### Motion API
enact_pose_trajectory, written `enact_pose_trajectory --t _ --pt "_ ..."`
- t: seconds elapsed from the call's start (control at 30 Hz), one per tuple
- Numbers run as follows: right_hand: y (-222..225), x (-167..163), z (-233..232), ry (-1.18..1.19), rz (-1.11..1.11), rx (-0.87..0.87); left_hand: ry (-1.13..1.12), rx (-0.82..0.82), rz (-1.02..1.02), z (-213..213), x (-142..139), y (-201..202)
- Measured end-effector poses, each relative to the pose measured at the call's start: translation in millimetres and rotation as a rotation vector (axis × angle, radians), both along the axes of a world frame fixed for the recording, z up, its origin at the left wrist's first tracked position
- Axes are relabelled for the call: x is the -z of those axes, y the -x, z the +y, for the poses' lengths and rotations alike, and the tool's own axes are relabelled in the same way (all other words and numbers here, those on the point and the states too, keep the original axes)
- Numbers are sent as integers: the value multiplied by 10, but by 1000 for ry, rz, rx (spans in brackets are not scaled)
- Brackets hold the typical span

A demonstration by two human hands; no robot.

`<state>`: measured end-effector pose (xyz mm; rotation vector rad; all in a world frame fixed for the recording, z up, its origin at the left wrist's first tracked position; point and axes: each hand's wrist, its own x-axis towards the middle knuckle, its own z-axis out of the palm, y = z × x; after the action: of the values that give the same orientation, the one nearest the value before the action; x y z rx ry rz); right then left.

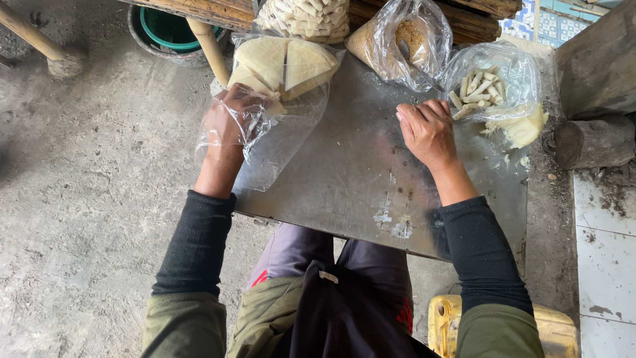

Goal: The person folds triangular wrappers, places a cylindrical filling inside, and adds a spoonful of granular filling. They then fold the wrapper into a cone shape and place the finished item into a plastic bag. The process is repeated for multiple units.

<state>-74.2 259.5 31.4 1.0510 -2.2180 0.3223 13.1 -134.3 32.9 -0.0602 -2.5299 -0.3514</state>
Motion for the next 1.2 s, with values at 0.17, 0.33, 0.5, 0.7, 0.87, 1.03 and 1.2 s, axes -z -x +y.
enact_pose_trajectory --t 0.17,0.33,0.5,0.7,0.87,1.03,1.2 --pt "-9 -17 -5 4 2 -10 180 52 174 -16 247 48" --pt "-19 -23 -10 2 -8 -12 24 71 195 115 354 25" --pt "-14 3 -30 9 -29 -6 165 1 108 88 242 -19" --pt "-10 12 -15 17 -24 -11 55 79 314 42 156 -64" --pt "-25 12 -22 18 -33 -21 -191 161 213 101 103 -383" --pt "-96 -11 -95 65 -66 -83 -482 -31 73 221 -16 -981" --pt "-459 7 -411 290 -282 -216 -1200 39 -90 224 -159 -1842"
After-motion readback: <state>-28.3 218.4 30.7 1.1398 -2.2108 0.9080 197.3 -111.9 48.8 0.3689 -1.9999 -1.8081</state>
